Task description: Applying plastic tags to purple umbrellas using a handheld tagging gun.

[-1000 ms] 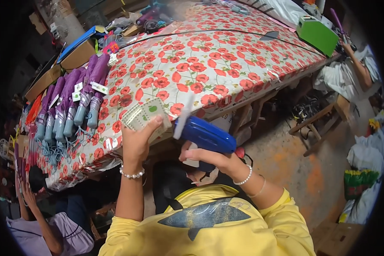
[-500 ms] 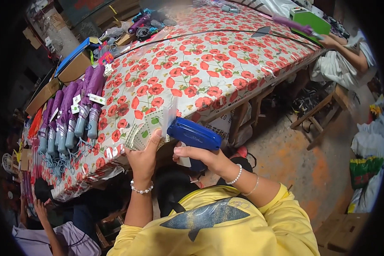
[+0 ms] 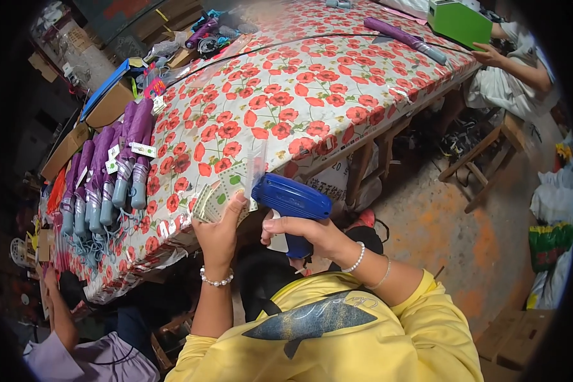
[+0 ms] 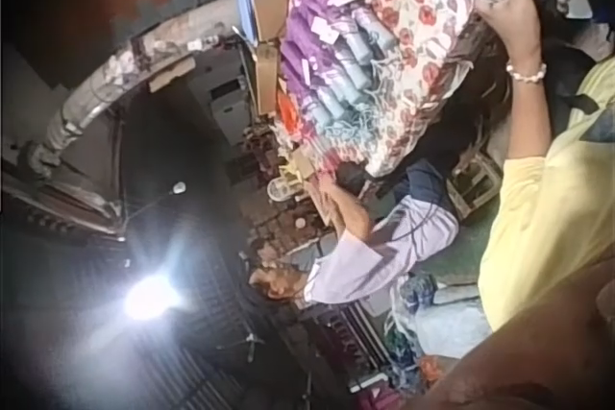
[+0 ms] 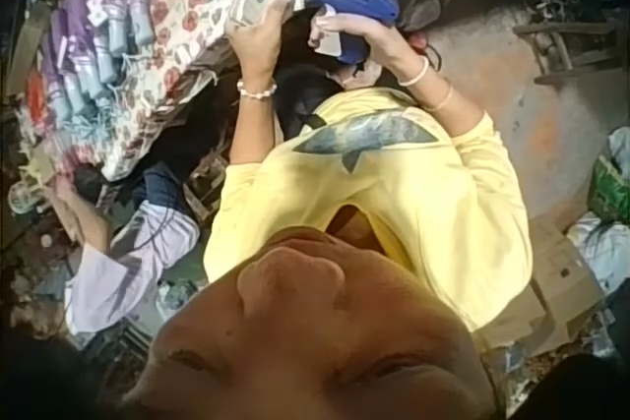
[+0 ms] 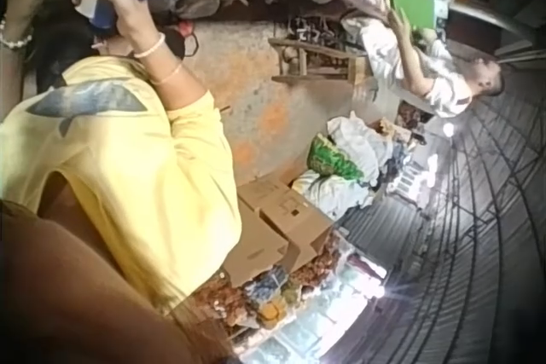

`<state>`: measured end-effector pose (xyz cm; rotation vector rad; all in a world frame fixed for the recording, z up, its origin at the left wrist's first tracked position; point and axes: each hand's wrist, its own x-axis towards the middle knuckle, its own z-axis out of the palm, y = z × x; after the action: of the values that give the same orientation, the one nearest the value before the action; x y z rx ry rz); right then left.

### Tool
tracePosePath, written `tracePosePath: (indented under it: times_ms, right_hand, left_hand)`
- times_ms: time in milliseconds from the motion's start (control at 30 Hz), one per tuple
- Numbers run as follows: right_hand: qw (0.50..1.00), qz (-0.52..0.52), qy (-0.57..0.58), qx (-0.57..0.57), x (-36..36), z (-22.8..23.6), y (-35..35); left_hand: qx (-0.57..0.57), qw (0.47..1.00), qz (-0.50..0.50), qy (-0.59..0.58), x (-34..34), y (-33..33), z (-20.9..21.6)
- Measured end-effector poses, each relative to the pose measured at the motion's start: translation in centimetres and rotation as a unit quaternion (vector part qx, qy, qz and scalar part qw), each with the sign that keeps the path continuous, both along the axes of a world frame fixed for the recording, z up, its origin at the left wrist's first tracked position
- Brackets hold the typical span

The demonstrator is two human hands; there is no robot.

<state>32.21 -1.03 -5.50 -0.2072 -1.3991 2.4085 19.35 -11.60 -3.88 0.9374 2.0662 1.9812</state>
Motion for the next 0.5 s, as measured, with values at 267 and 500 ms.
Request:
tracePosePath:
  times_ms: [267,500]
  right_hand:
    - [0.999,-0.008,-0.038,-0.015,0.0,-0.7,0.2]
    - [0.982,0.095,0.009,-0.164,0.2,-1.7,1.7]
  left_hand:
    - [0.000,0.996,-0.065,0.056,0.4,0.4,-0.6]
    - [-0.055,0.957,-0.175,0.225,-0.8,1.5,-0.7]
